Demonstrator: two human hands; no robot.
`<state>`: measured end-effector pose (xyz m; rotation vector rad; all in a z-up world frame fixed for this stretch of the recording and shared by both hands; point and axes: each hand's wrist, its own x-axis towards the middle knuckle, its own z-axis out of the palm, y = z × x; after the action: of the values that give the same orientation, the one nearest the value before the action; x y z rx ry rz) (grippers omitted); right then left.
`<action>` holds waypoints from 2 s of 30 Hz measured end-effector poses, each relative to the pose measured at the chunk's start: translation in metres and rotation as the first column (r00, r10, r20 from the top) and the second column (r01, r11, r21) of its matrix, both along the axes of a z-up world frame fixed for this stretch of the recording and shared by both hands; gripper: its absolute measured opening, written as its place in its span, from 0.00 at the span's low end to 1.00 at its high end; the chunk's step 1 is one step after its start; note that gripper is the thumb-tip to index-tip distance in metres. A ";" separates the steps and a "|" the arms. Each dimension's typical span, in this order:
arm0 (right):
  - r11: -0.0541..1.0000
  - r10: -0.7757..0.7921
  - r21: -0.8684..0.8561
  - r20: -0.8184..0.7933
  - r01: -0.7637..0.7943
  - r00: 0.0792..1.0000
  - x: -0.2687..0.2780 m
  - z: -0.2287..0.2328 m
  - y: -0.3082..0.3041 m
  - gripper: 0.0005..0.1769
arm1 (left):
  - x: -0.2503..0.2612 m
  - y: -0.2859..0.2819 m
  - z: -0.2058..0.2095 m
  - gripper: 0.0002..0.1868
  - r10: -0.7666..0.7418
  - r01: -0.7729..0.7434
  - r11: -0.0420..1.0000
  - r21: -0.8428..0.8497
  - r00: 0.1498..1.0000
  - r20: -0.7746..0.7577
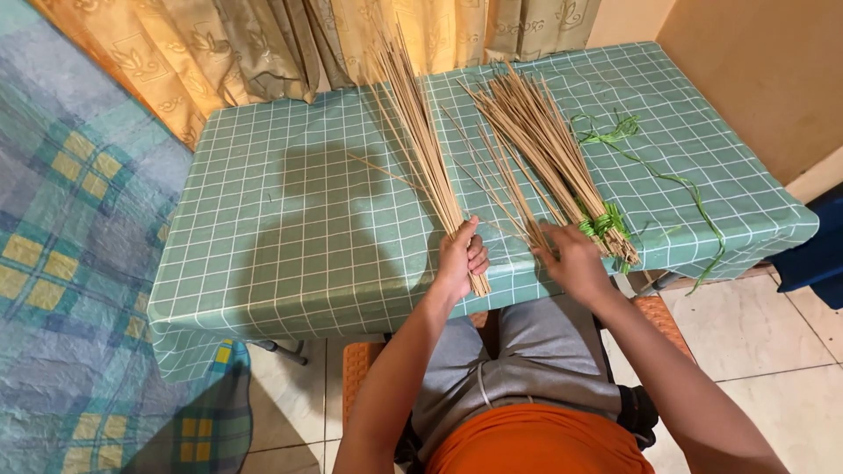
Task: Bundling and tying thin wooden sticks with plastic string on a table.
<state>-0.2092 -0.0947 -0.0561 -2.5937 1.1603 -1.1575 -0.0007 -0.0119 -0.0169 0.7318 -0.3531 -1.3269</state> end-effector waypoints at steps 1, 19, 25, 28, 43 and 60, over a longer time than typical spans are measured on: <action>1.000 -0.001 0.003 -0.001 0.001 1.000 0.000 -0.006 0.000 0.23 | -0.001 0.002 -0.003 0.22 -0.001 0.001 1.000 0.003 1.000 -0.001; 0.981 -0.155 -0.165 -0.313 0.107 0.937 -0.013 -0.043 -0.025 0.12 | 0.001 0.000 -0.001 0.22 -0.010 0.010 1.000 0.000 1.000 -0.009; 0.937 -0.277 -0.310 -0.374 0.162 0.885 -0.016 -0.033 -0.025 0.08 | 0.001 0.000 -0.002 0.22 -0.015 0.015 1.000 0.007 1.000 -0.009; 0.923 -0.322 -0.334 -0.389 0.193 0.863 -0.018 -0.037 -0.026 0.10 | 0.001 0.000 -0.002 0.21 -0.012 0.012 1.000 0.013 1.000 -0.014; 0.892 -0.063 0.451 0.064 0.027 0.996 0.008 0.055 0.041 0.09 | -0.002 0.006 0.008 0.21 0.032 -0.033 0.999 0.028 0.999 0.011; 0.658 0.344 0.692 0.075 -0.298 0.936 0.042 0.019 0.090 0.05 | -0.005 -0.003 -0.010 0.12 0.011 -0.011 1.000 0.000 0.995 0.103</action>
<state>-0.1675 -0.0052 -0.0376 -2.1036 0.8513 -0.4261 -0.0056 -0.0144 -0.0270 0.8035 -0.4310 -1.2816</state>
